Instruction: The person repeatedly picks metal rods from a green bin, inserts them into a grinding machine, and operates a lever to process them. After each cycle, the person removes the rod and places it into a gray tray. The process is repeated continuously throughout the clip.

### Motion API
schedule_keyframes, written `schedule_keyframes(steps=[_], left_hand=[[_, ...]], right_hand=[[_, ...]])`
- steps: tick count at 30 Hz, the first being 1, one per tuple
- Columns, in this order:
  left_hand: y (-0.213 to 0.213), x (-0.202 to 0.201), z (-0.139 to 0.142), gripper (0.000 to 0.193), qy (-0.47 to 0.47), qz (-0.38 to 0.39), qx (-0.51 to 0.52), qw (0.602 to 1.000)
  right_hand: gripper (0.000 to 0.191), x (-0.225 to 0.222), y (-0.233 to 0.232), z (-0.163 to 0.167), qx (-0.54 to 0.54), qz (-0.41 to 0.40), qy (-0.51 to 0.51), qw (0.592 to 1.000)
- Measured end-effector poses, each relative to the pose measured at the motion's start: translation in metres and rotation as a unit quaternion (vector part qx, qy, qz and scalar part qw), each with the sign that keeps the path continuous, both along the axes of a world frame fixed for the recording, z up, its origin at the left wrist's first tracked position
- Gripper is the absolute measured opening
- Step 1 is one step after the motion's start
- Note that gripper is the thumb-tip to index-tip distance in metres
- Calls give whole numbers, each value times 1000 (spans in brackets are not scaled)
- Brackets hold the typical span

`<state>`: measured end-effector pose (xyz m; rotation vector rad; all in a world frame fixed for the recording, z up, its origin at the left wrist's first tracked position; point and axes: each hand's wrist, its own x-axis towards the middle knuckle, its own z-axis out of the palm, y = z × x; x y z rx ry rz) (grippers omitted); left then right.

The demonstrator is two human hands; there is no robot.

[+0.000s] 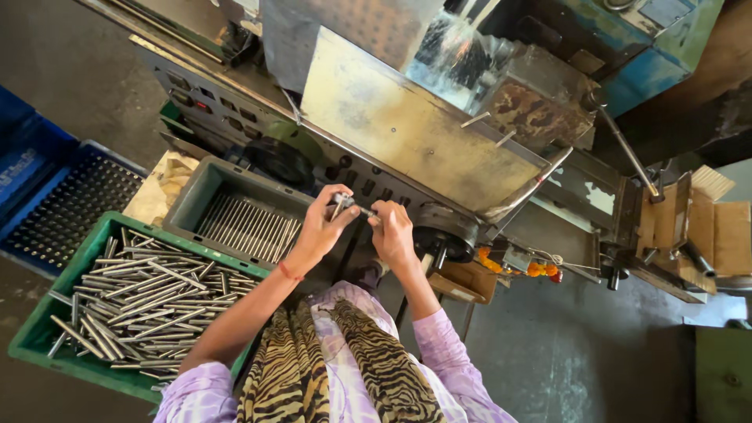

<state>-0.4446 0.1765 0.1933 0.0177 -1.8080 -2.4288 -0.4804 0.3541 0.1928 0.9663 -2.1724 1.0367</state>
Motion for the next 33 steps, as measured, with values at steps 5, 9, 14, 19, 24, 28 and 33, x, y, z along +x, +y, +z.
schedule_keyframes(steps=[5, 9, 14, 19, 24, 28, 33], left_hand=[[12, 21, 8, 31, 18, 10, -73, 997], [18, 26, 11, 30, 25, -4, -83, 996], [25, 28, 17, 31, 40, -14, -94, 995], [17, 21, 26, 29, 51, -60, -50, 996], [10, 13, 34, 25, -55, -116, -5, 992], [2, 12, 37, 23, -68, -162, 84, 981], [9, 9, 38, 25, -61, -175, 165, 969]], right_hand=[[31, 6, 28, 16, 57, 102, 23, 993], [21, 8, 44, 12, 65, 123, 4, 990], [20, 20, 44, 0, 0, 96, -6, 995], [23, 28, 47, 12, 28, 46, -125, 991], [26, 22, 37, 37, 84, 0, -98, 992], [19, 25, 40, 57, 63, 89, -330, 938], [19, 14, 57, 78, -32, 182, -436, 881]])
